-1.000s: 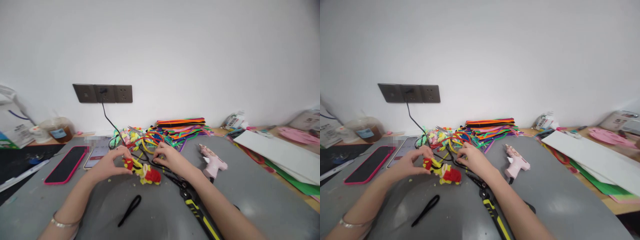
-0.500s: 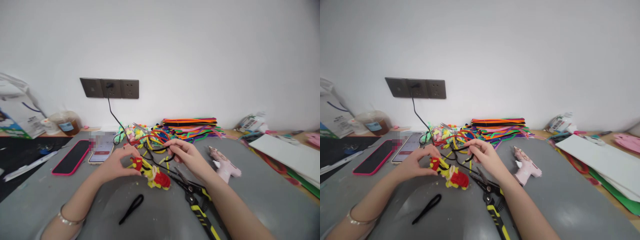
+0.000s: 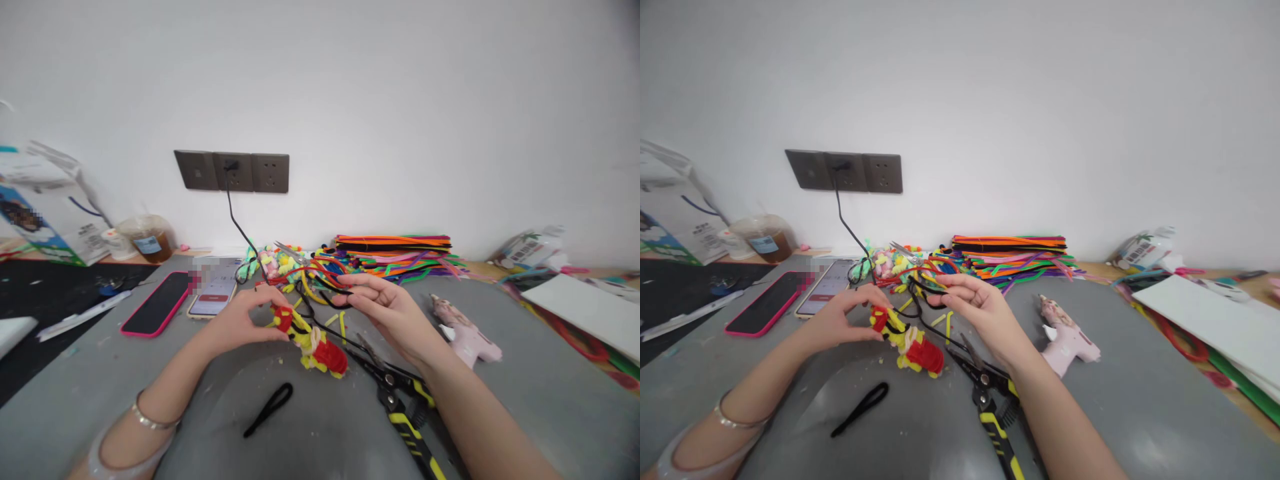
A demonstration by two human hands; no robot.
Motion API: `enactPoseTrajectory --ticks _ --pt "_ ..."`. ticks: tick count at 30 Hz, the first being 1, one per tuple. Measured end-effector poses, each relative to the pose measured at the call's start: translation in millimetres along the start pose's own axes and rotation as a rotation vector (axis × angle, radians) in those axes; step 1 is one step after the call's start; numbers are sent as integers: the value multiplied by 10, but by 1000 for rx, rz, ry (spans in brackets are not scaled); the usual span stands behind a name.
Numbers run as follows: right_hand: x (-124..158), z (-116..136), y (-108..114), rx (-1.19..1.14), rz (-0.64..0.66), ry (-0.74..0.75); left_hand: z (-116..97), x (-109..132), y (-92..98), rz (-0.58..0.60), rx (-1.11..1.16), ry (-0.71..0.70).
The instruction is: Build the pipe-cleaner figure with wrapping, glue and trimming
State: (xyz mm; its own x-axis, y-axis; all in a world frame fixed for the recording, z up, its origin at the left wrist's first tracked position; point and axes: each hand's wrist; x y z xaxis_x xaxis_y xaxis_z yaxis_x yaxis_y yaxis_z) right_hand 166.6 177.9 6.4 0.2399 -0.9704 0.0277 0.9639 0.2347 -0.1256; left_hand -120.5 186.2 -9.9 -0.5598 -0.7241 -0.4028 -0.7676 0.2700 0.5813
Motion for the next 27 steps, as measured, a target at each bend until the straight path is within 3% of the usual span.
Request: enactPoseTrajectory --ticks 9,18,27 --pt "-22 -43 -38 -23 -89 14 14 3 4 -15 0 9" --pt "36 -2 -99 -85 2 -20 14 3 1 -16 2 29" --pt "62 19 -129 -105 69 36 2 4 -2 -28 -35 46"
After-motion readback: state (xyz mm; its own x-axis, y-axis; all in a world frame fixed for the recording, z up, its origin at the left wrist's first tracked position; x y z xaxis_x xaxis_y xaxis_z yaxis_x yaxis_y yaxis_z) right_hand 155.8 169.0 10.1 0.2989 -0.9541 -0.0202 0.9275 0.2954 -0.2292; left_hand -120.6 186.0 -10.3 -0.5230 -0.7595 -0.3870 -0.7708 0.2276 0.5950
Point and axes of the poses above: each hand's wrist, its own x-axis away from the middle knuckle, its own y-axis out of the back of the hand, z = x × y, and after that the axes turned 4 degrees about -y, right-handed
